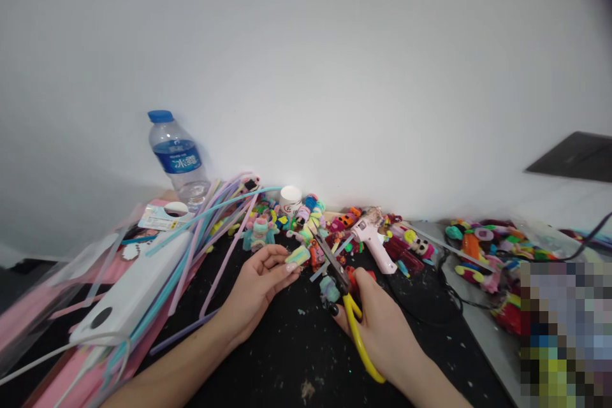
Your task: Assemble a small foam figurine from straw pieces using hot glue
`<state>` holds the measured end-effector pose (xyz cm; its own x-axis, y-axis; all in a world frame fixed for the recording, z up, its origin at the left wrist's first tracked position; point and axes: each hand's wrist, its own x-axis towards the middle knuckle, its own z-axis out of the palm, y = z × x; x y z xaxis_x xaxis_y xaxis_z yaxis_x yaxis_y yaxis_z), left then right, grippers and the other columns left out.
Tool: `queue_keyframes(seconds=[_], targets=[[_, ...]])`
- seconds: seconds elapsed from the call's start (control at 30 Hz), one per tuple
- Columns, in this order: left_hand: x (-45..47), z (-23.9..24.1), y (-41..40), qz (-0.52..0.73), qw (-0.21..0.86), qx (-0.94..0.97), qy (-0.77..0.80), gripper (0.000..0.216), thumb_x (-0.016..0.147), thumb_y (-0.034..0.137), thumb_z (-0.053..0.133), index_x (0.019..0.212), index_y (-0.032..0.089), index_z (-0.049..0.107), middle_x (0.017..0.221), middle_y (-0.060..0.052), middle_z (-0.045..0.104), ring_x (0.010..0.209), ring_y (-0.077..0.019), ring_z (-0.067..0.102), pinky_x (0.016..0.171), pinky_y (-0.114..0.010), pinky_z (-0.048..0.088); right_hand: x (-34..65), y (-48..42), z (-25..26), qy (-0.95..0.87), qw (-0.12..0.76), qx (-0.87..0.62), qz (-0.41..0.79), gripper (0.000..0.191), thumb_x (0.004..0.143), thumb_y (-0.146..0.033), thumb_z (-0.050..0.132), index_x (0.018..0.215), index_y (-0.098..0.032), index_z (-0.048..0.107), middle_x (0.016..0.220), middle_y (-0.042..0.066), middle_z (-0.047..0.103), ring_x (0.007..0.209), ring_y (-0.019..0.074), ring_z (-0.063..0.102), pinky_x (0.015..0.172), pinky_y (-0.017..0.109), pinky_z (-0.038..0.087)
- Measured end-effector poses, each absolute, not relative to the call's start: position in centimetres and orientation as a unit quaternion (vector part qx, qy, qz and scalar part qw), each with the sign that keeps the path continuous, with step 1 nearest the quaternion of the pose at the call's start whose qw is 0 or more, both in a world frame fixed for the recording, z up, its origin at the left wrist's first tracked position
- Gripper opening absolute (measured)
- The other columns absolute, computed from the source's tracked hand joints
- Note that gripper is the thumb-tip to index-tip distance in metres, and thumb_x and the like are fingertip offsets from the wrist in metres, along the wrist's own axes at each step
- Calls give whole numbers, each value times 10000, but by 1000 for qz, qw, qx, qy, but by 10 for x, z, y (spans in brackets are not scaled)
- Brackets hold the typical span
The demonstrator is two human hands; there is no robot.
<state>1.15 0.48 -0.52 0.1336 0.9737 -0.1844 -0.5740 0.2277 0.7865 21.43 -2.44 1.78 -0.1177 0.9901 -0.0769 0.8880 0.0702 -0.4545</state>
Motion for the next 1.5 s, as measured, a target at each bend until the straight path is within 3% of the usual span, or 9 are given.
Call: queue_keyframes(seconds=[0.2,1.5], targets=[[12,-4,5,551,696,286,360,187,691,120,745,809,157,604,796,-6,670,772,-116,643,769,-241,528,213,-27,15,-738,121,-635,191,177,735,-322,577,788,-206,454,753,15,570,678,180,531,597,252,311],[13,-4,5,554,666,279,415,214,627,175,791,733,138,609,707,-8,684,704,-126,662,733,-249,541,211,-28,7,-739,141,-624,210,251,793,-372,522,642,-213,401,588,-15,508,526,127,415,514,232,270]])
